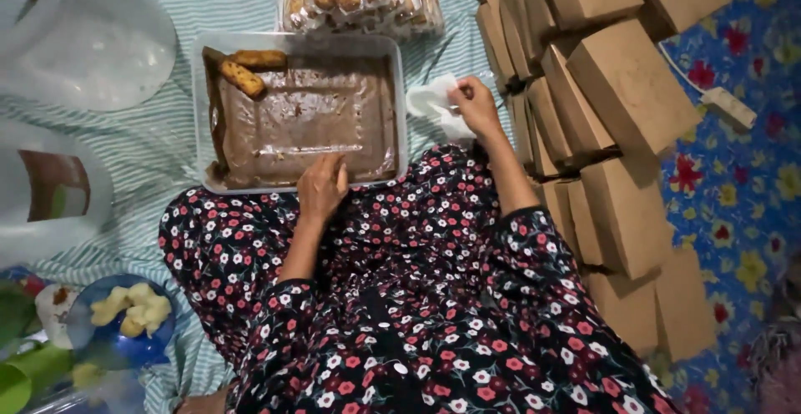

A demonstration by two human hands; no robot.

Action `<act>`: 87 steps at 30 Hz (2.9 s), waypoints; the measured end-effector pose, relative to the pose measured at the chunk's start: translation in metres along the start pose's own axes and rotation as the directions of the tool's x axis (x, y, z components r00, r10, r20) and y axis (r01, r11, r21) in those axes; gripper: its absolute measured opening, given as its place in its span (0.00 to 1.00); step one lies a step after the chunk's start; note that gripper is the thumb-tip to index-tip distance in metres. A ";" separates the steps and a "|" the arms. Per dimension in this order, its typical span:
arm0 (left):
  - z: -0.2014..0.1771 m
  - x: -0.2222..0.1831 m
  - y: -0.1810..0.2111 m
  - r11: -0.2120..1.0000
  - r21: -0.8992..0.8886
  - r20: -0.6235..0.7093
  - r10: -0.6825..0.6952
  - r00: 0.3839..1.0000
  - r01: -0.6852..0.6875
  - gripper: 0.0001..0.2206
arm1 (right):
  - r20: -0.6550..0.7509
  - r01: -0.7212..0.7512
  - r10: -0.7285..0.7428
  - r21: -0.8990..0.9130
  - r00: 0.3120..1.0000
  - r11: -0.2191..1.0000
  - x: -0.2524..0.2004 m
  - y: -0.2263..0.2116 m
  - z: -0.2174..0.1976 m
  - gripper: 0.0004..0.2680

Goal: The person is individually bagging fried food items into plastic sleeves and organizing them.

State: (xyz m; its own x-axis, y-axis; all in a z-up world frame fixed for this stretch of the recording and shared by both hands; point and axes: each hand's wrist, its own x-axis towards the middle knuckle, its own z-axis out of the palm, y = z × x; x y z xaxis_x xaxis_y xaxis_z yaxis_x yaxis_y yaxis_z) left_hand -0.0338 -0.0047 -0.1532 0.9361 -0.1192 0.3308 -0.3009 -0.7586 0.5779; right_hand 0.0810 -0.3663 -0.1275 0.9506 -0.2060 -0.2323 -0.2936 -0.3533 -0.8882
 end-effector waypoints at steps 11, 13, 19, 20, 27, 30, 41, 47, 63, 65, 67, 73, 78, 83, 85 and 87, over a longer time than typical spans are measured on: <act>-0.031 0.026 0.080 0.702 -0.666 0.108 -0.242 0.964 0.251 0.10 | -0.006 -0.036 0.049 0.583 0.999 0.812 -0.092 -0.085 0.009 0.09; -0.007 0.033 0.097 0.659 -0.710 0.100 -0.254 0.962 0.248 0.13 | 0.018 -0.050 0.050 0.643 0.999 0.764 -0.104 -0.081 0.018 0.08; 0.008 0.051 0.131 0.694 -0.701 -0.004 -0.232 0.973 0.163 0.18 | 0.072 -0.092 0.058 0.778 0.996 0.621 -0.133 -0.071 0.030 0.07; 0.010 0.052 0.134 0.721 -0.680 -0.037 -0.220 0.975 0.137 0.18 | 0.080 -0.099 0.059 0.793 0.995 0.602 -0.137 -0.072 0.032 0.07; 0.018 0.037 0.104 0.582 -0.785 0.040 -0.295 0.955 0.212 0.07 | 0.013 -0.052 0.068 0.795 0.998 0.605 -0.125 -0.066 0.005 0.06; 0.016 0.030 0.083 0.459 -0.840 0.134 -0.341 0.930 0.289 0.07 | -0.091 -0.005 0.097 0.703 0.991 0.711 -0.113 -0.055 -0.007 0.07; -0.028 0.029 0.074 0.639 -0.701 0.160 -0.294 0.942 0.318 0.10 | -0.131 0.363 -0.443 -0.396 0.887 0.843 -0.103 -0.026 0.008 0.25; -0.018 0.032 0.062 0.915 -0.401 -0.008 0.051 0.999 -0.050 0.13 | 0.203 -0.022 -0.087 0.481 0.975 0.876 -0.145 -0.083 0.058 0.26; -0.060 0.030 0.079 0.920 -0.031 -0.231 0.373 0.898 -0.390 0.05 | 0.252 -0.264 0.092 0.824 0.963 0.501 -0.132 -0.110 0.104 0.10; -0.055 0.028 0.076 0.912 -0.019 -0.260 0.392 0.883 -0.410 0.07 | 0.313 -0.323 0.090 0.861 0.945 0.393 -0.124 -0.101 0.109 0.12; -0.060 0.023 0.076 0.911 -0.029 -0.250 0.391 0.886 -0.411 0.08 | 0.320 -0.339 0.113 0.871 0.941 0.355 -0.120 -0.092 0.115 0.11; -0.071 0.012 0.062 0.911 -0.300 -0.170 0.239 0.956 -0.281 0.07 | 0.323 -0.362 0.168 0.870 0.931 0.335 -0.116 -0.084 0.123 0.10; -0.067 0.015 0.026 0.854 -0.520 -0.117 -0.094 0.989 0.020 0.06 | 0.357 -0.396 0.173 0.839 0.918 0.373 -0.107 -0.060 0.136 0.11; -0.047 0.026 -0.008 0.573 -0.677 0.186 -0.475 0.860 0.462 0.16 | 0.368 -0.410 0.181 0.799 0.912 0.440 -0.100 -0.062 0.158 0.11; -0.048 0.029 -0.005 0.446 -0.737 0.284 -0.478 0.831 0.508 0.21 | 0.393 -0.433 0.188 0.756 0.900 0.490 -0.095 -0.063 0.169 0.12; -0.043 0.031 -0.007 0.305 -0.775 0.385 -0.466 0.796 0.553 0.25 | 0.418 -0.458 0.204 0.708 0.885 0.537 -0.096 -0.084 0.182 0.13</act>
State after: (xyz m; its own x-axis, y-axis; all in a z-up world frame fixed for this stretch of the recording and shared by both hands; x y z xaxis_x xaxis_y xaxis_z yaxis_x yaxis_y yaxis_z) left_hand -0.0099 0.0245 -0.1153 0.9559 0.0118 -0.2934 0.2853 0.1990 0.9376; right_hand 0.0330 -0.1510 -0.1027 0.8237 0.1270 -0.5526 -0.5219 0.5508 -0.6513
